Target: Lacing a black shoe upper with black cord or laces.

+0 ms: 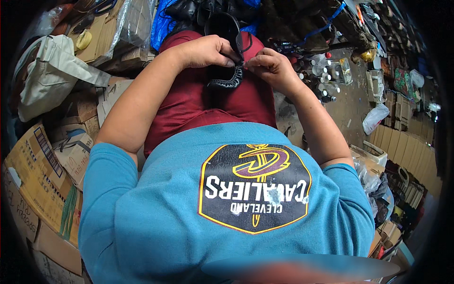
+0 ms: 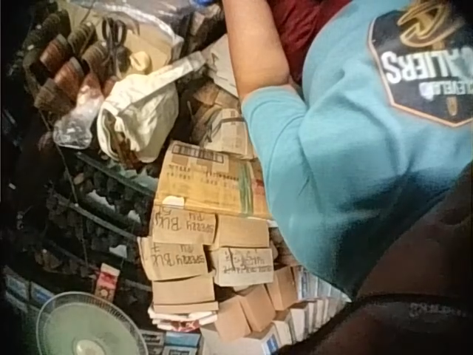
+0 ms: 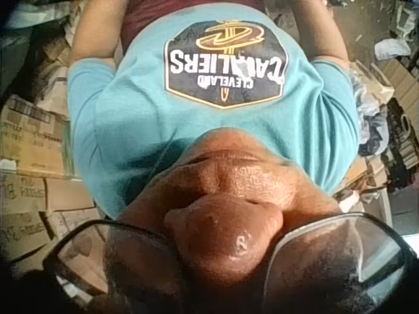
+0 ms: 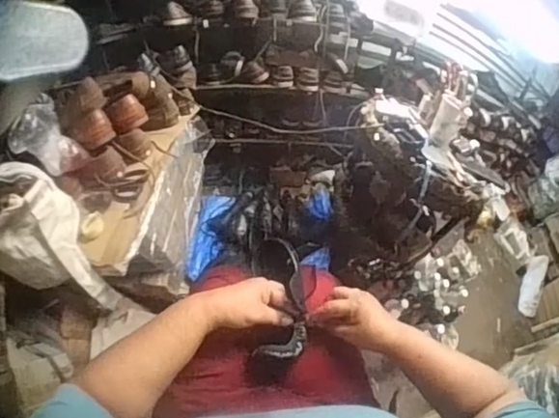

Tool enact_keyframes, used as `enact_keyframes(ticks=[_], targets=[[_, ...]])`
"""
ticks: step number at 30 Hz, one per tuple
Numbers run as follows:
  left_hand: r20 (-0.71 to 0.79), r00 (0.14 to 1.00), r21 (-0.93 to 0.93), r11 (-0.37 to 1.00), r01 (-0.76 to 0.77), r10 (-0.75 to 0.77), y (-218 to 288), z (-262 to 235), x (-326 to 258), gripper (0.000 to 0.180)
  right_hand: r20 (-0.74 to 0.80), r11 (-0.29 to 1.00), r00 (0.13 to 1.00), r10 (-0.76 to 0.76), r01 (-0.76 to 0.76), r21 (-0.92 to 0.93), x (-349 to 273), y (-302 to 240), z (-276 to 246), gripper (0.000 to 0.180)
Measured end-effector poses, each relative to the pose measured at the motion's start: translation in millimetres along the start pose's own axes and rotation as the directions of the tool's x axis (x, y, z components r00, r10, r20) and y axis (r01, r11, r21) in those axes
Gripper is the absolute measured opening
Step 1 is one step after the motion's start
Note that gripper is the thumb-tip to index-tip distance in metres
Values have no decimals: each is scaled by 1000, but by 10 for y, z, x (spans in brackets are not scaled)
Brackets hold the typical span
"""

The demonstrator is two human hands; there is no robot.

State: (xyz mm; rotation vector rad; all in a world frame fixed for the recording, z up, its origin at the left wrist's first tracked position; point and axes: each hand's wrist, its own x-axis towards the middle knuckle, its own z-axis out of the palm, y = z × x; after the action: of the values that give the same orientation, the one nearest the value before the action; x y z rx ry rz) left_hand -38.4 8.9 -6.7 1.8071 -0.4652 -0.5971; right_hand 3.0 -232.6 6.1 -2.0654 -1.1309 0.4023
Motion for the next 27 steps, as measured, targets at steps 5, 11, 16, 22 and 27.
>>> enact_keyframes(ticks=[5,11,16,22,27], targets=[[58,998,104,994,22,-28,70,-10,-4,30,3,997,1000,-23,23,-77,-30,-80,-7,21],[60,998,175,984,-13,2,71,-1,-8,29,164,849,973,-160,221,-479,66,-397,-132,16],[-76,991,145,982,124,-114,39,56,67,24,336,728,932,-138,326,-603,235,-562,-85,19],[-251,956,149,970,191,-150,-2,95,79,38,198,925,980,-11,85,-369,225,-272,58,13],[-617,781,471,840,268,98,251,408,-433,47,168,953,960,223,-251,168,46,-110,-120,16]])
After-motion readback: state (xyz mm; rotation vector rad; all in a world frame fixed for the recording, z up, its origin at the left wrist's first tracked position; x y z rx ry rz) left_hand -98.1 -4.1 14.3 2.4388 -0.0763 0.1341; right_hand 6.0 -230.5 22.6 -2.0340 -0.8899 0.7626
